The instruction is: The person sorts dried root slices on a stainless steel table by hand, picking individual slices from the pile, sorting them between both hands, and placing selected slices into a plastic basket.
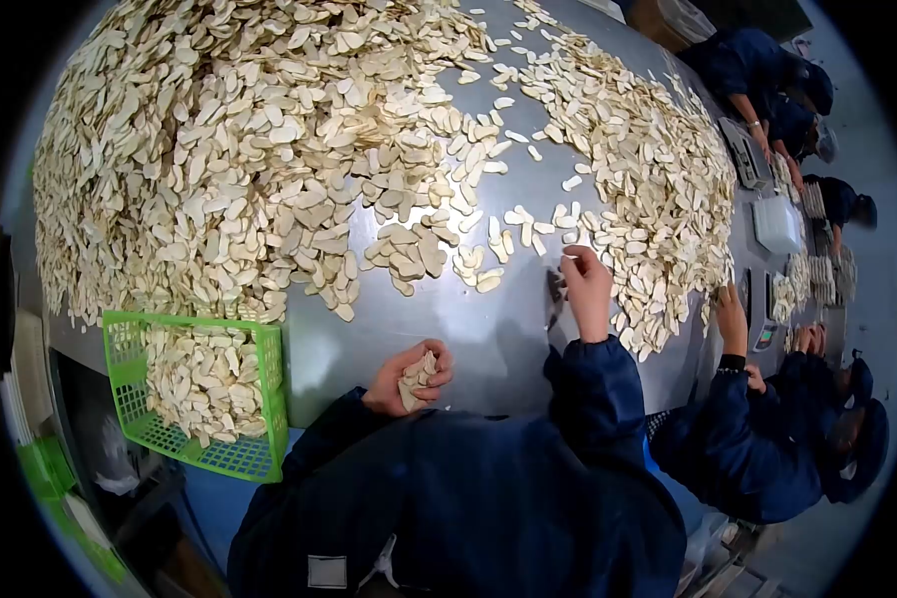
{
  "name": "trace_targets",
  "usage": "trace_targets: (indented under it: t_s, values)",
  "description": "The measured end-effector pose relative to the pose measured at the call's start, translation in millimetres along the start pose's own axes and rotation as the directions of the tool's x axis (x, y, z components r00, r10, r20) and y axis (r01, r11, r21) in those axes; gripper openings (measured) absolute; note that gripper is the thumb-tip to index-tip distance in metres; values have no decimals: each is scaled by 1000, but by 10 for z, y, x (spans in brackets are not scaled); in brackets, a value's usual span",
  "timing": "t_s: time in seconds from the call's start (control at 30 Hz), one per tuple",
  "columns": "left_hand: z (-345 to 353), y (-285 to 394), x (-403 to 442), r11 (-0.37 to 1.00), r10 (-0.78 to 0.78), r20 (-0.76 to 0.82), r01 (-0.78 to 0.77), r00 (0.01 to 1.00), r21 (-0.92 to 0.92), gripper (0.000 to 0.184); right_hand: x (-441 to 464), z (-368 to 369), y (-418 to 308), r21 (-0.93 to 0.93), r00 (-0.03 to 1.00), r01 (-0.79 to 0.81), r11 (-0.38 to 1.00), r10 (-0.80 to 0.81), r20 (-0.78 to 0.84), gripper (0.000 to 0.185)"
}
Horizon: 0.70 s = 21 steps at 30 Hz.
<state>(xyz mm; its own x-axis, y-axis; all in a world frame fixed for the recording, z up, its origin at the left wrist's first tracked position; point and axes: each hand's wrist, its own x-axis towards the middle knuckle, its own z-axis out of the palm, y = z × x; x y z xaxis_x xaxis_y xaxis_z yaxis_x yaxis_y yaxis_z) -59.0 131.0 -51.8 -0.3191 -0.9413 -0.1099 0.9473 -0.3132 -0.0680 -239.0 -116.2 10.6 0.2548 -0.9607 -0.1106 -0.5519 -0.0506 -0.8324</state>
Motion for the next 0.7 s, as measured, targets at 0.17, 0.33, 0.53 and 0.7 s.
trace_targets:
  t_s: [0.17, 0.33, 0.53, 0.7]
  values:
    - [57, -17, 3, 994, -16, -62, 22, 998, 105, 28, -348, 698, -346, -255, 798, 603, 756, -579, 167, 27]
    - [162, -136, -152, 887, -28, -115, 78, 993, 455, 35, -402, 848, -434, -272, 558, 830, 487, -743, 371, 29]
    - [127, -184, -267, 899, -45, -82, 76, 996, 431, 32, -5, 350, -136, -549, 745, 581, 601, -664, 62, 24]
    - [91, -196, -127, 990, -34, -95, 20, 995, -141, 22, -289, 913, -606, -192, 742, 670, 717, -638, 205, 34]
